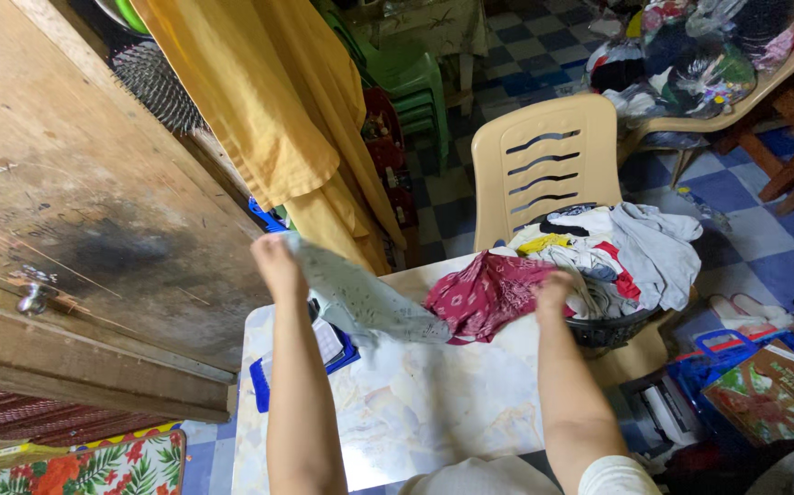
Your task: The person folds various pieces of clothing, including a patterned cloth and a red bandana, by hand on a table.
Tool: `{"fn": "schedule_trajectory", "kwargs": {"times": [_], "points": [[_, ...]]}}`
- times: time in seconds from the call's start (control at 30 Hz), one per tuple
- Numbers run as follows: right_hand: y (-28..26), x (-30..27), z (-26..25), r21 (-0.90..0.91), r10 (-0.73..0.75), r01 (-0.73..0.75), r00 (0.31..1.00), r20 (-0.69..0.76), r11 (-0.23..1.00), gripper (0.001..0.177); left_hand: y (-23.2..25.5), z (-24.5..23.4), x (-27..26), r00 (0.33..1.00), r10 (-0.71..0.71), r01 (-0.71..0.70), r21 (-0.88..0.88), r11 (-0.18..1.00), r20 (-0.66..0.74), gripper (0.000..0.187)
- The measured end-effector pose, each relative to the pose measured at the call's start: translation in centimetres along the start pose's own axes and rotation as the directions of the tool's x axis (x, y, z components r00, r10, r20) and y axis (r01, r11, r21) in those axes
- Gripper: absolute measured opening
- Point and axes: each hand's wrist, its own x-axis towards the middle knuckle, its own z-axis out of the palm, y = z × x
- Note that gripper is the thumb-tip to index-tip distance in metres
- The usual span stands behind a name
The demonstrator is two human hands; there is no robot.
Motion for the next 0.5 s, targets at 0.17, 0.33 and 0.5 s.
{"fn": "schedule_trajectory", "kwargs": {"times": [0.17, 0.33, 0.5], "points": [[4.7, -5.9, 2.9, -0.848, -0.181, 0.476, 0.836, 0.518, -0.233, 0.045, 6.4, 4.4, -1.4, 0.931, -0.209, 0.201, 0.059, 0.978, 0.3, 0.016], [6.3, -6.0, 5.2, -0.788, 0.116, 0.612, 0.789, 0.603, -0.066, 0.045, 12.7, 4.9, 0.8, 0.927, -0.05, 0.062, -0.02, 0.998, 0.372, 0.016], [3.1, -5.2, 9.3, -0.706, 0.336, 0.689, 0.713, 0.616, -0.166, 0.047, 22.0, 2.8, 2.9, 0.893, 0.166, -0.307, 0.295, 0.905, 0.419, 0.017]]}}
